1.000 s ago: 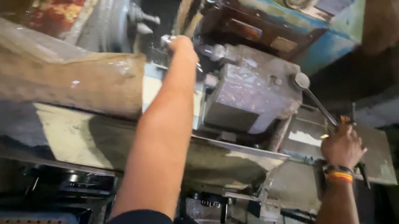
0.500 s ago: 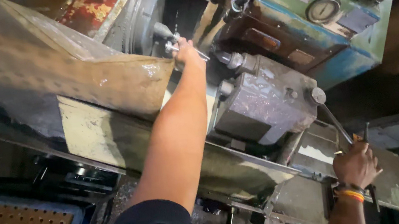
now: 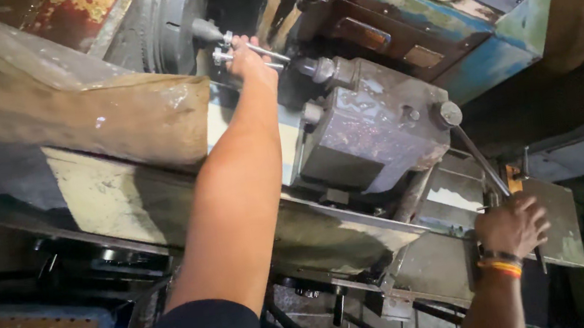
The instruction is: The person repeatedly picks up metal rods from a blue bin, inserts them into a grinding machine, operates a lever to process them, and then places the finished rods into a green tray. The cycle continues throughout the clip.
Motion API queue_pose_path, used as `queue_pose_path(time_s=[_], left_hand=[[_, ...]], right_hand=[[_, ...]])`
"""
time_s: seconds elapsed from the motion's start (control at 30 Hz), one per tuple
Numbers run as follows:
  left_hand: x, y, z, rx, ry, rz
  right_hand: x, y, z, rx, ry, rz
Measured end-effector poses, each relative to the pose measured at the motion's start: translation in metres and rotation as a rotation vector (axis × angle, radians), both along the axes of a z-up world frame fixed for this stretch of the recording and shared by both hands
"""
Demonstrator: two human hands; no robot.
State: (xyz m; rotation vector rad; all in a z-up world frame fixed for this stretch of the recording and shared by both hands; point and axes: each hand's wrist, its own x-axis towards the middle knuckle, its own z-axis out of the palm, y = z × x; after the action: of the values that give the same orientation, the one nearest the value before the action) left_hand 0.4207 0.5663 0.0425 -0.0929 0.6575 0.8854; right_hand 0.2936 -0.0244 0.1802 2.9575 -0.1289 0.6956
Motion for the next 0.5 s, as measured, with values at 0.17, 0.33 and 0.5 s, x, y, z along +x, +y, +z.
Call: queue_pose_path(time_s=[0.17, 0.33, 0.5], left_hand=[[-0.018, -0.009, 0.012, -0.032, -0.005, 0.004], [-0.018, -0.001, 0.022, -0.062, -0.002, -0.018], [0.0, 0.013, -0.008, -0.115, 0.012, 0.035]], right_hand=[[-0.017, -0.013, 0.004, 0.124, 0.106, -0.11], [-0.009, 0.001, 0.015, 0.141, 0.132, -0.11], [-0.038, -0.015, 0.01, 0.205, 0.134, 0.113]])
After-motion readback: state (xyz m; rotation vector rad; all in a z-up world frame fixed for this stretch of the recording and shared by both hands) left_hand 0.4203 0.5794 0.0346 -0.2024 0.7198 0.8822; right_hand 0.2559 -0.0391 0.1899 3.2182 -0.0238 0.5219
